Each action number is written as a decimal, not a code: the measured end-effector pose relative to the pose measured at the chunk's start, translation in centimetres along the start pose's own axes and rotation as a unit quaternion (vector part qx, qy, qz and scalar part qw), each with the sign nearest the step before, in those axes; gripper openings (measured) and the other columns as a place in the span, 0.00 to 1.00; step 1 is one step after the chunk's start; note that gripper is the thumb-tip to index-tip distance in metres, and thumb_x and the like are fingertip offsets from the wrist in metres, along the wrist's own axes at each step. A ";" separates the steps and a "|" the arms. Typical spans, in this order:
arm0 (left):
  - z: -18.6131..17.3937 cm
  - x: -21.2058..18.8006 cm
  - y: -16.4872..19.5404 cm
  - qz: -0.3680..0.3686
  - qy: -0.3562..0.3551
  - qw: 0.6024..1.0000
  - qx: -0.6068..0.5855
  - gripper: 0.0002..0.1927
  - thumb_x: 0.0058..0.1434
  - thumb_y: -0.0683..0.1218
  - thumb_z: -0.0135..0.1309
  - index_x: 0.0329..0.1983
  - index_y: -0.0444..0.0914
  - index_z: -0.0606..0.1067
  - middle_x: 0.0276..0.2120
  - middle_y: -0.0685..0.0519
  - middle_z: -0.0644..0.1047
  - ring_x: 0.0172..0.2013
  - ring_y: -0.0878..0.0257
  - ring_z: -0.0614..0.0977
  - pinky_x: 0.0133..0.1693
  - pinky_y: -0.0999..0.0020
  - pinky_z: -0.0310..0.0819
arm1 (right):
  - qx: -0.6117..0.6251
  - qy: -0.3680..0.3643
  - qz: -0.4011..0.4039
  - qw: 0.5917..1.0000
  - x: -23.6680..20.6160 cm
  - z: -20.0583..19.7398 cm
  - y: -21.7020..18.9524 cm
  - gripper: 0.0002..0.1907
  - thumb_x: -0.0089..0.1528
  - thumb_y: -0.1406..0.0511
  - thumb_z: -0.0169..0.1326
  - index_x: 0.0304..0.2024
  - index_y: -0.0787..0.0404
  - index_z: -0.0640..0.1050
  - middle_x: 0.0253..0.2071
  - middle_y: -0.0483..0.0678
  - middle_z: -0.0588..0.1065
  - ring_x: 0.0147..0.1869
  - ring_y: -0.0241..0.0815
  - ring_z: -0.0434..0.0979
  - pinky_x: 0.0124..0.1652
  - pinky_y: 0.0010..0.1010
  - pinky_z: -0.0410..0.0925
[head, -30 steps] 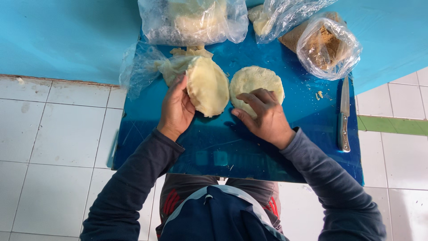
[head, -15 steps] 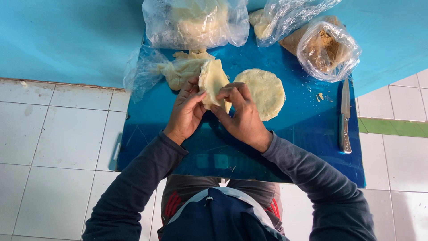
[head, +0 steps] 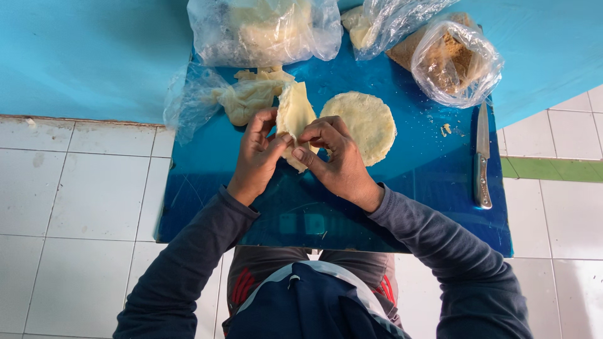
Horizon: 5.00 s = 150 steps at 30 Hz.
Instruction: The person sits at a small blue table and shapes dough by hand, stretching and pressing pieces of dough and using a plastic sheet to flatten them into round flat discs. The person works the dough pieces one at a time, setting finished discs on the table beside plastic bags of dough and a brown powdery ingredient.
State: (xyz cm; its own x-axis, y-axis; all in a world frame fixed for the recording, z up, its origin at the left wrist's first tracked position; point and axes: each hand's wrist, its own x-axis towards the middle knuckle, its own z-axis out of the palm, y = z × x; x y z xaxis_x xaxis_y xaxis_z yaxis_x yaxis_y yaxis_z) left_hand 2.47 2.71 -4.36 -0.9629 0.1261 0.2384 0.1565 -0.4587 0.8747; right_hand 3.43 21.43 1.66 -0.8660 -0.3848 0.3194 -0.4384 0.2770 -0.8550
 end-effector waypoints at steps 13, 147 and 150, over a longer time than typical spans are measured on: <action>0.6 -0.4 -0.1 0.051 -0.037 0.996 0.063 0.20 0.72 0.35 0.52 0.64 0.33 0.65 0.58 0.47 0.73 0.57 0.63 0.80 0.57 0.68 0.80 | 0.134 0.012 0.108 0.985 -0.1 -0.7 1.8 0.06 0.68 0.69 0.56 0.44 0.66 0.80 0.50 0.46 0.69 0.49 0.33 0.71 0.47 0.25 0.68; 1.0 -0.1 0.2 -0.026 -0.010 0.987 0.160 0.24 0.61 0.41 0.63 0.55 0.35 0.64 0.47 0.50 0.74 0.42 0.67 0.80 0.41 0.73 0.82 | 0.105 -0.004 0.110 0.988 -1.2 -1.1 2.6 0.08 0.71 0.72 0.50 0.52 0.66 0.76 0.41 0.43 0.76 0.44 0.28 0.74 0.42 0.21 0.70; 0.9 -0.2 -0.2 0.004 -0.002 0.982 0.189 0.21 0.63 0.39 0.61 0.54 0.35 0.65 0.47 0.51 0.73 0.42 0.68 0.80 0.40 0.73 0.81 | 0.121 0.007 0.127 0.985 -1.3 -1.2 2.7 0.07 0.71 0.72 0.49 0.51 0.66 0.75 0.41 0.43 0.76 0.43 0.28 0.73 0.42 0.22 0.70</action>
State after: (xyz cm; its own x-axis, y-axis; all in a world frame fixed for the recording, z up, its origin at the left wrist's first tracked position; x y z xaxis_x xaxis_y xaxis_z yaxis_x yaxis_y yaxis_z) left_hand 2.84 3.58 -4.21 -0.9606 0.1269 0.2473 0.2355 -0.1014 0.9666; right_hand 3.05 23.68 -0.57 -0.9443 -0.3171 0.0878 -0.1394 0.1438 -0.9797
